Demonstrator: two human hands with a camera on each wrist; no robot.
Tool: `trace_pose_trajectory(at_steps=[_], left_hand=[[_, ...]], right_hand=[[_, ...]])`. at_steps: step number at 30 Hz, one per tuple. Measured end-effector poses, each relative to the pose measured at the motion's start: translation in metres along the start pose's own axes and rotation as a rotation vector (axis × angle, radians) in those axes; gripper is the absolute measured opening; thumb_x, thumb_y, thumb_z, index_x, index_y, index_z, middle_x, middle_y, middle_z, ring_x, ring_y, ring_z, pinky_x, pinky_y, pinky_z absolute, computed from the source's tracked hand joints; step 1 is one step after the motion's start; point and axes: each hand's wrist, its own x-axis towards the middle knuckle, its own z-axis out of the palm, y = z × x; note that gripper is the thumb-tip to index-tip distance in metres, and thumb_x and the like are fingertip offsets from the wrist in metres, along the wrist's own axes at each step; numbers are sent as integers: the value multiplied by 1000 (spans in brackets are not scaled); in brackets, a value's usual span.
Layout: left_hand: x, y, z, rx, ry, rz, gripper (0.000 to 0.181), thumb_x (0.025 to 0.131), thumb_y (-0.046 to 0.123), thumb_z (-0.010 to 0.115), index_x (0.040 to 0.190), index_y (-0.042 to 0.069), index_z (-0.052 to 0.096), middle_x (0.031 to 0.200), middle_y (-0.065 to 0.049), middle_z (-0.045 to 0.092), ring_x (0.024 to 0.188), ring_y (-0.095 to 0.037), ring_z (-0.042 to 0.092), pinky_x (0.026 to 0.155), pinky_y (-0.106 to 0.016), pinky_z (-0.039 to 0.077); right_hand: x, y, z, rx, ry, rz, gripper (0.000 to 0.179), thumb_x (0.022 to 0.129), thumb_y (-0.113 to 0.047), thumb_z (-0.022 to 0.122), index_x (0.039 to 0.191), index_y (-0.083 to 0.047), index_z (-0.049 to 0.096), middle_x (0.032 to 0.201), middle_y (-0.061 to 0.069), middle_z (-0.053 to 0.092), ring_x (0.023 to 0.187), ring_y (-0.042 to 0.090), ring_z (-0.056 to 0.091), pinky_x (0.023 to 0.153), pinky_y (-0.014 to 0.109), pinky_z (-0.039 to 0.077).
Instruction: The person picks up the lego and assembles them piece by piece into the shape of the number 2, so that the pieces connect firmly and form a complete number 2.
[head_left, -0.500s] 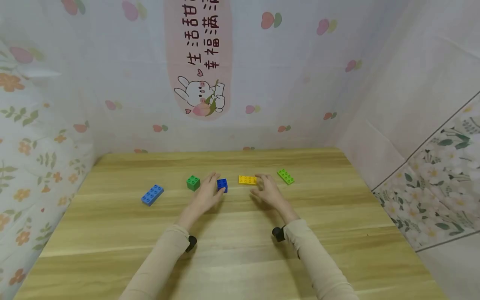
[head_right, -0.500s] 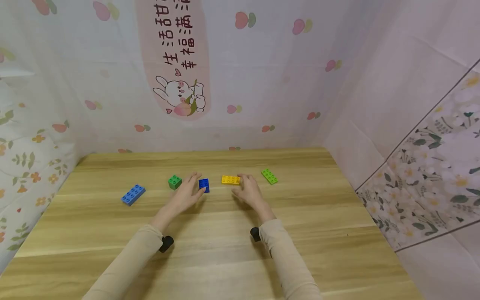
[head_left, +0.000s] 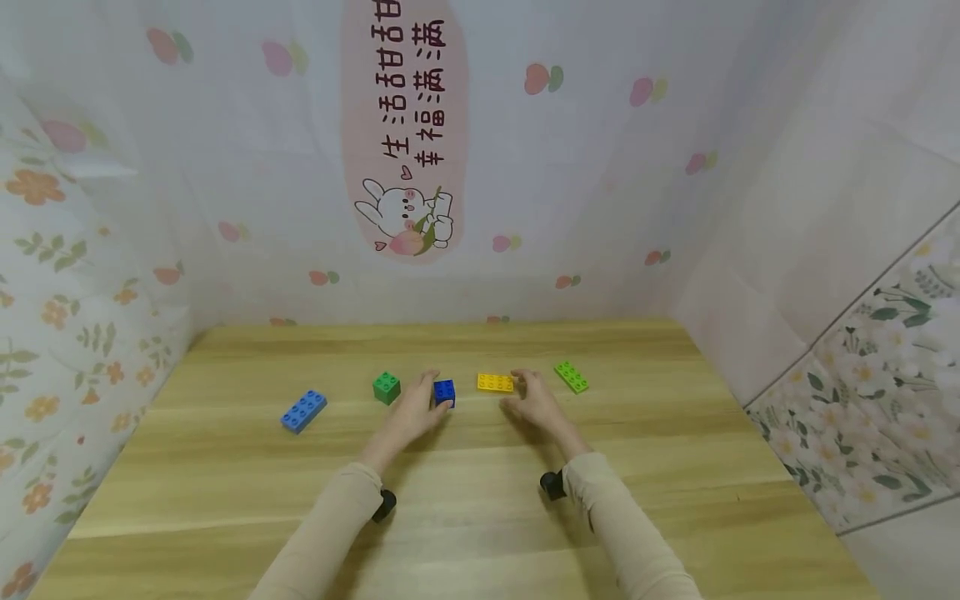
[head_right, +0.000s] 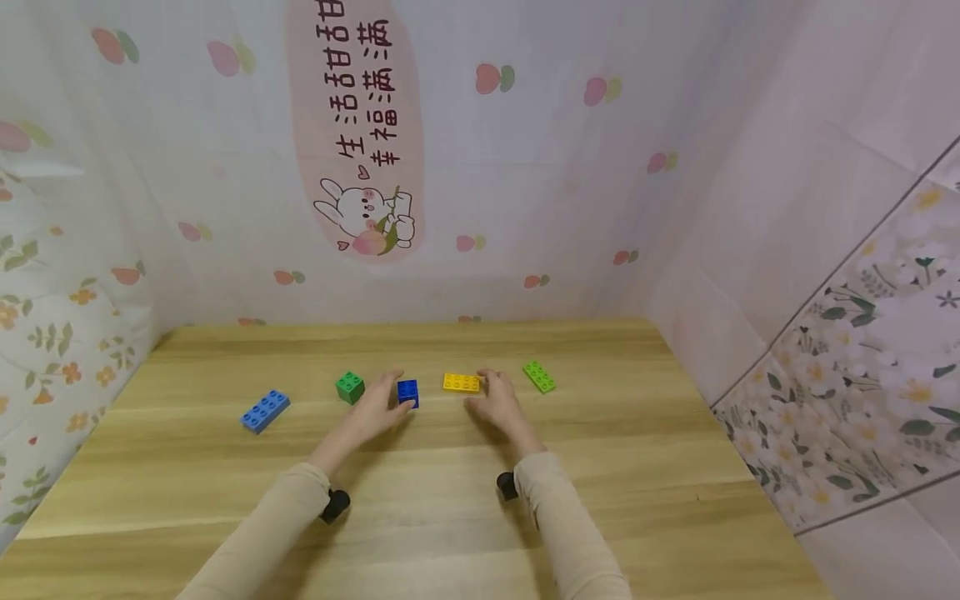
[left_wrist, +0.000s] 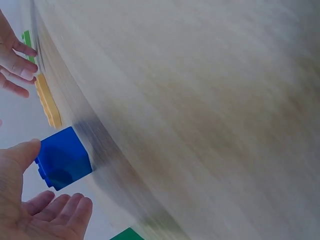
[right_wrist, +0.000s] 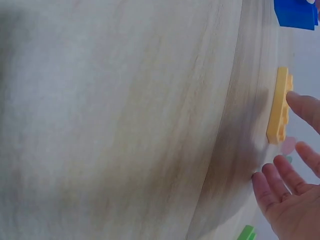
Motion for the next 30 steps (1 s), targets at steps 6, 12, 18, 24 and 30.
trace_pose_trajectory(at_steps=[6,12,18,24,30], left_hand=[[1,-4,7,-63,-44,-66,66,85,22,64,137,-5,33,138,-24,40,126,-37,41,104,-46,37],[0,-7,10,-106,-49,-74,65,84,20,67,135,-5,36,136,-24,42,125,-38,42,104,-48,36],[1,-11,14,-110,-47,-62,62,80,18,70,130,-5,42,131,-24,47,120,-37,46,101,-48,39],[5,-14,12,-152,-71,-54,61,78,12,71,128,-7,42,126,-24,49,115,-36,50,97,-45,43],[13,-11,6,-147,-91,-35,56,78,10,72,124,-7,46,120,-23,52,111,-34,53,95,-43,45]], right_hand=[[2,7,4,15,8,1,56,80,-11,70,129,-1,45,125,23,44,119,38,45,101,48,38],[6,11,7,-2,1,4,56,76,-10,73,126,2,48,118,22,49,111,35,50,96,45,44],[9,12,9,9,-21,10,56,76,-11,73,125,2,49,118,22,49,110,33,49,96,44,43],[13,16,9,19,-40,-27,53,77,-9,72,122,6,50,122,24,45,113,35,47,99,46,40],[23,15,2,65,-50,1,50,77,-8,71,121,5,51,124,22,46,114,33,47,99,44,41]])
